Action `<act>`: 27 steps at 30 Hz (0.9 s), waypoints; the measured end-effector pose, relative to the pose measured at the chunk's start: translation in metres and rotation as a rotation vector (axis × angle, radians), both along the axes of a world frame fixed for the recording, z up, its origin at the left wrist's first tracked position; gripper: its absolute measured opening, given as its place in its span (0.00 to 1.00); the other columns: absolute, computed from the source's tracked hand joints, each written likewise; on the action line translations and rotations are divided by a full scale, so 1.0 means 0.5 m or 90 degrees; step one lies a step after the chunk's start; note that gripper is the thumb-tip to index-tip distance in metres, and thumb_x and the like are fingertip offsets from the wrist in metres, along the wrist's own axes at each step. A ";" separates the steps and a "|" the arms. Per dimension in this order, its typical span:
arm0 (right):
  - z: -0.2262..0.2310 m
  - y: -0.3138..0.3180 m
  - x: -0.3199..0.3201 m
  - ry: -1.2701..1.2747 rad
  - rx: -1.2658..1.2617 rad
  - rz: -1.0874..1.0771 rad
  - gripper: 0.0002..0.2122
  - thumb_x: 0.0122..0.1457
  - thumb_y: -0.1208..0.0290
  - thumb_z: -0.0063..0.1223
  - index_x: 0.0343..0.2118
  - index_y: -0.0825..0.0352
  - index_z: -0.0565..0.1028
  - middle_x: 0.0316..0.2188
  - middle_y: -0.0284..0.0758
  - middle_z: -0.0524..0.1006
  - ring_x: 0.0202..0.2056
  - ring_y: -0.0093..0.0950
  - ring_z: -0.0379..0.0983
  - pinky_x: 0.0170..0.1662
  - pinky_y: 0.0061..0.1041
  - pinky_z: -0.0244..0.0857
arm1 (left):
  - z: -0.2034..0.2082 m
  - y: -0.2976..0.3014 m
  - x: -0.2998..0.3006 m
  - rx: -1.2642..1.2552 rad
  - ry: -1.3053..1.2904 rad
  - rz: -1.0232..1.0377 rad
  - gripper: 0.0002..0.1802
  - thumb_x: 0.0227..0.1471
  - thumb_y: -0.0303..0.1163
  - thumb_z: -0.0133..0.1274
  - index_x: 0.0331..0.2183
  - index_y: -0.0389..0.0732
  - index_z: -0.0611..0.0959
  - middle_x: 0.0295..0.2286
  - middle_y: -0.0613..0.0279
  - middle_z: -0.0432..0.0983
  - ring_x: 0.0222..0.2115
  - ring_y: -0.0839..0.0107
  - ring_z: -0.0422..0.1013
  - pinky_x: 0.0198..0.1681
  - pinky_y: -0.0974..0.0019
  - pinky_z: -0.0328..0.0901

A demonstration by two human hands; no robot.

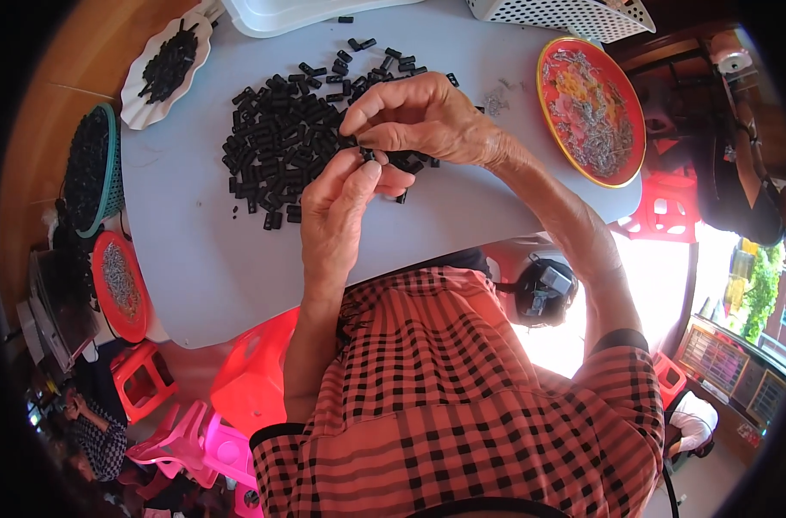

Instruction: The person inspects and sorts small black plastic components by hand on a table.

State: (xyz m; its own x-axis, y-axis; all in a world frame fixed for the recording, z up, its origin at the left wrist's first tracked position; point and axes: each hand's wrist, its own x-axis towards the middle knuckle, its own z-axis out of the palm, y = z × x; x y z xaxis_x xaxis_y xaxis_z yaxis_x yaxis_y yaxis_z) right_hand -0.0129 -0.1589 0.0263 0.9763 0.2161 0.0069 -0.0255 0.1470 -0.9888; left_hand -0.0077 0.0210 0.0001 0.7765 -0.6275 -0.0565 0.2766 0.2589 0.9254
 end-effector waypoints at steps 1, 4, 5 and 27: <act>-0.004 -0.002 -0.003 -0.002 0.003 -0.003 0.06 0.54 0.78 0.56 0.35 0.69 0.78 0.29 0.28 0.77 0.32 0.16 0.72 0.39 0.16 0.67 | 0.001 -0.001 -0.001 -0.001 0.006 0.000 0.13 0.56 0.33 0.45 0.34 0.30 0.75 0.26 0.55 0.77 0.28 0.73 0.71 0.37 0.68 0.66; -0.012 -0.005 -0.009 -0.030 0.027 -0.010 0.05 0.53 0.80 0.55 0.33 0.72 0.77 0.29 0.32 0.76 0.27 0.18 0.71 0.33 0.16 0.68 | 0.007 -0.003 -0.002 -0.026 0.035 -0.015 0.12 0.56 0.32 0.46 0.33 0.30 0.75 0.25 0.54 0.77 0.28 0.72 0.71 0.37 0.67 0.66; -0.011 -0.002 -0.012 -0.037 0.017 -0.022 0.04 0.53 0.81 0.55 0.32 0.72 0.77 0.28 0.32 0.76 0.26 0.18 0.71 0.33 0.17 0.67 | 0.007 -0.003 -0.002 -0.024 0.033 -0.016 0.12 0.56 0.32 0.46 0.33 0.30 0.75 0.25 0.54 0.77 0.28 0.72 0.71 0.37 0.67 0.66; 0.002 -0.013 -0.027 -0.265 -0.161 -0.047 0.02 0.50 0.82 0.55 0.28 0.71 0.76 0.26 0.35 0.75 0.29 0.25 0.73 0.33 0.21 0.66 | 0.046 0.000 0.014 0.157 -0.163 -0.058 0.11 0.56 0.31 0.44 0.30 0.33 0.77 0.21 0.61 0.76 0.23 0.76 0.70 0.30 0.72 0.66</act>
